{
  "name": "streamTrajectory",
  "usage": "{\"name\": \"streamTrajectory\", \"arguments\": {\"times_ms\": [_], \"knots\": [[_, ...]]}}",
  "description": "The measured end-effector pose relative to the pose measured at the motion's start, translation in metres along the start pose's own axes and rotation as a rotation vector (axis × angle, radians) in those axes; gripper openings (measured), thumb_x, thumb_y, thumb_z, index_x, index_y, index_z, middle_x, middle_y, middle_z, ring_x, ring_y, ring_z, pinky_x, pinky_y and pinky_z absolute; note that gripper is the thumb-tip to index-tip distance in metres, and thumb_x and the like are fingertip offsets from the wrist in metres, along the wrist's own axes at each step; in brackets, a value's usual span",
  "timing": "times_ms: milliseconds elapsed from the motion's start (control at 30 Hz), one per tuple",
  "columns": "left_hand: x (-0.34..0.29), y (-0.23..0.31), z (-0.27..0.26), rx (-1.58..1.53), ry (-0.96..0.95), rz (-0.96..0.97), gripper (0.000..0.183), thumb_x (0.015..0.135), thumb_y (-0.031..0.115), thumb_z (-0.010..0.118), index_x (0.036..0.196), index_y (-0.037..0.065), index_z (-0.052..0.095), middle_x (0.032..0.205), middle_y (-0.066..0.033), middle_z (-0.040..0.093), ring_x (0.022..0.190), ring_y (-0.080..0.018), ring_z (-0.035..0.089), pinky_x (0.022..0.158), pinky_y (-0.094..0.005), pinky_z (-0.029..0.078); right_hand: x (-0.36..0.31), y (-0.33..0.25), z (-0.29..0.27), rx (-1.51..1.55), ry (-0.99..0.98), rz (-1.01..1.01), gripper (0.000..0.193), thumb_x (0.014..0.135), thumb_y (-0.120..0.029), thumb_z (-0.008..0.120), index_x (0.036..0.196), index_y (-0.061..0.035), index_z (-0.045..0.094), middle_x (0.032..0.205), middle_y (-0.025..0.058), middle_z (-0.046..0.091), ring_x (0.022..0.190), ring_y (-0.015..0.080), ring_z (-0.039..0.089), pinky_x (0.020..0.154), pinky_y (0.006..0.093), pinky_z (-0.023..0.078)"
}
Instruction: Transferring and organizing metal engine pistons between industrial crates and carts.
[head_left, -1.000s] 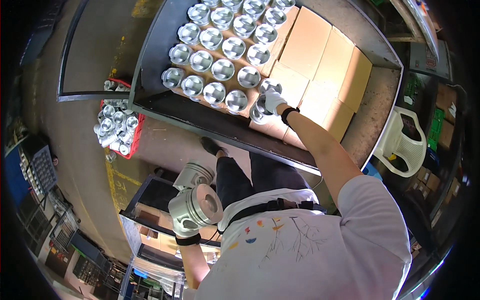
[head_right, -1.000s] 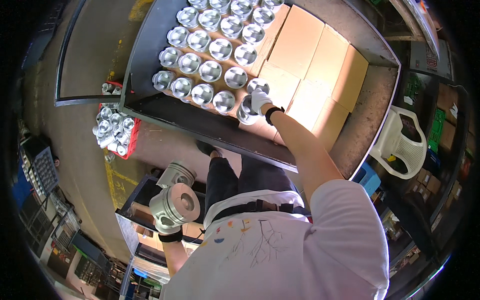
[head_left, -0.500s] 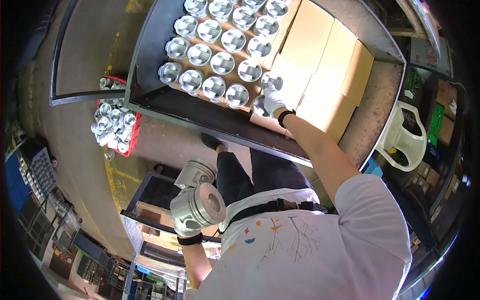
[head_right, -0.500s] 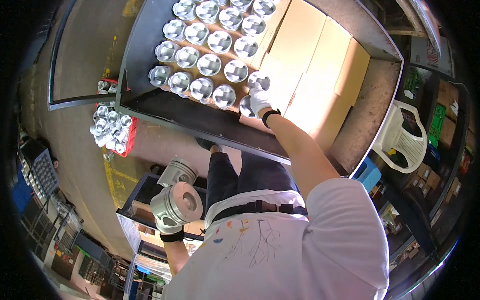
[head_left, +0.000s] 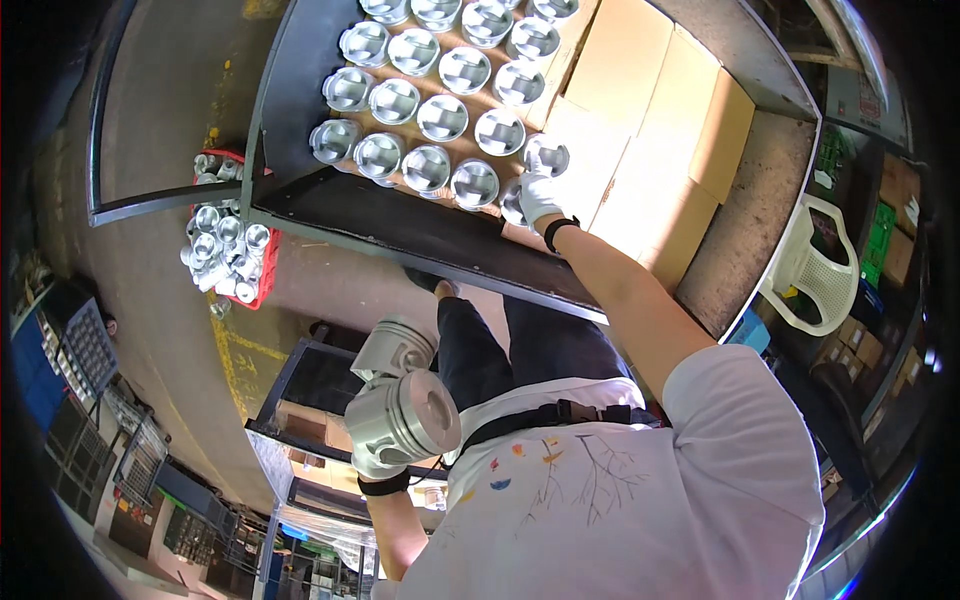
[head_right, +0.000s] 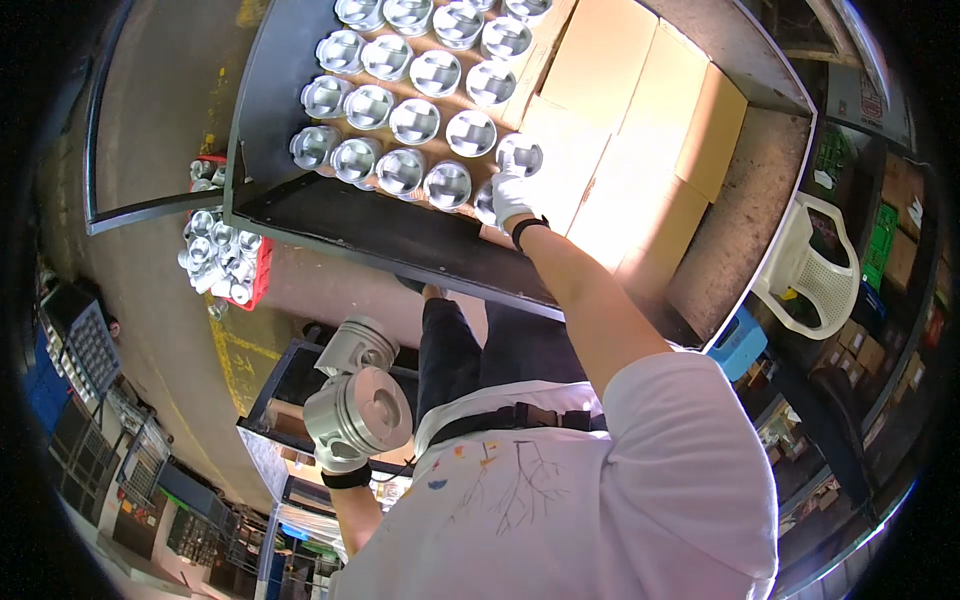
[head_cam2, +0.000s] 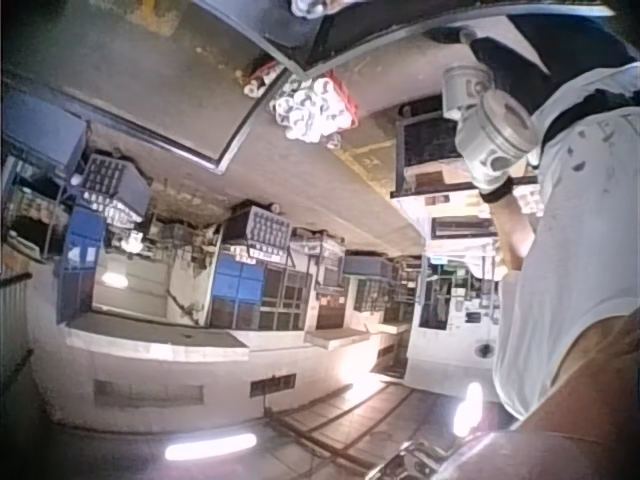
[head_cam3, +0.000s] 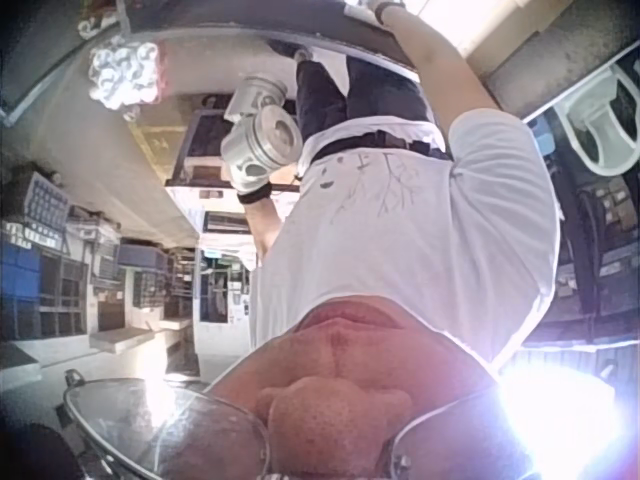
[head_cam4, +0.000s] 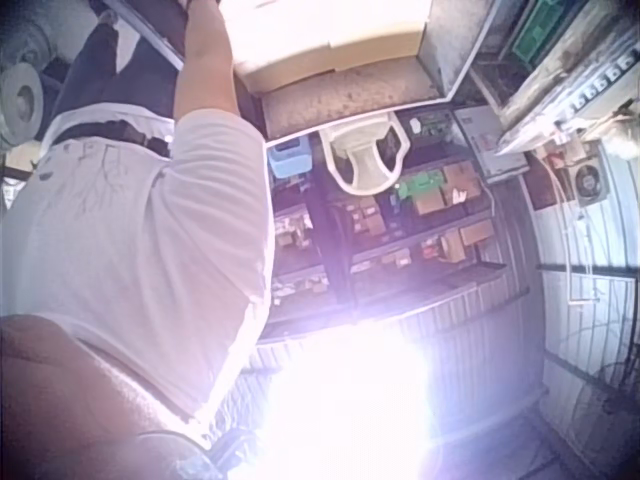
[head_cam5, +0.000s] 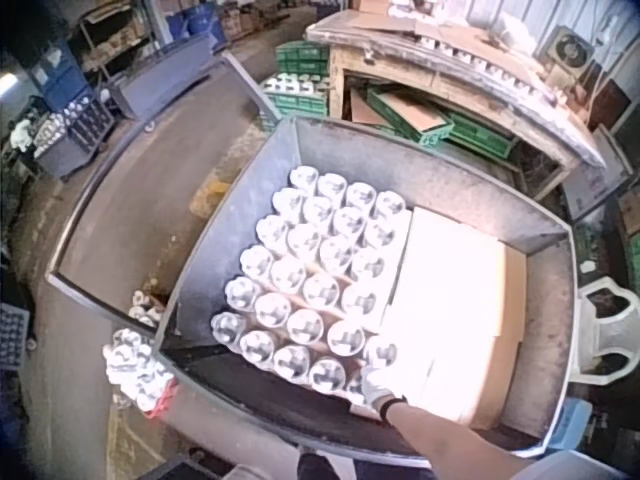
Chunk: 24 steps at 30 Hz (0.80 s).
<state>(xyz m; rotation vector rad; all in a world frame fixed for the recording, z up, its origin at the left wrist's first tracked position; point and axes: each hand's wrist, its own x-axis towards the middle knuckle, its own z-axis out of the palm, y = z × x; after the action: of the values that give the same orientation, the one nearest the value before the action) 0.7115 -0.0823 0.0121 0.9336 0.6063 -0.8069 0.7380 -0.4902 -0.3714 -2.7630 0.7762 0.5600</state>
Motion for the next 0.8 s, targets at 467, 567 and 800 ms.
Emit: {"name": "streamTrajectory", "arguments": {"times_ms": [467,567,800], "knots": [[0.172,0.008,0.199,1.591,-0.505,0.209,0.018,0.075,0.012,0.065,0.090,0.000,0.065,0.083,-0.0195,0.066,0.081,-0.0353,0.065,0.072,-0.0400,0.052,-0.088,-0.063,-0.345,0.282,-0.585,-0.474,0.055,0.090,-0.057,0.045,0.120,-0.0130,0.061,0.104,0.0197,0.067,0.094,0.0390,0.065,0.083,0.0432,0.051],[0.203,-0.025,0.219,1.696,-0.530,0.436,0.014,0.076,0.012,0.064,0.087,0.004,0.067,0.087,-0.0181,0.067,0.083,-0.0396,0.064,0.073,-0.0442,0.053,-0.074,-0.016,-0.294,0.514,-0.425,-0.511,0.029,0.091,-0.031,0.052,0.110,-0.0141,0.066,0.094,0.0159,0.068,0.085,0.0344,0.067,0.076,0.0393,0.053],[0.200,-0.033,0.250,1.603,-0.392,0.621,0.025,0.071,0.009,0.065,0.095,0.004,0.066,0.116,-0.0123,0.064,0.092,-0.0349,0.064,0.079,-0.0415,0.053,-0.017,0.047,-0.263,0.982,-0.395,0.159,0.033,0.095,-0.022,0.046,0.123,-0.0078,0.055,0.070,0.0074,0.060,0.050,0.0136,0.056,0.039,0.0284,0.044]]}}
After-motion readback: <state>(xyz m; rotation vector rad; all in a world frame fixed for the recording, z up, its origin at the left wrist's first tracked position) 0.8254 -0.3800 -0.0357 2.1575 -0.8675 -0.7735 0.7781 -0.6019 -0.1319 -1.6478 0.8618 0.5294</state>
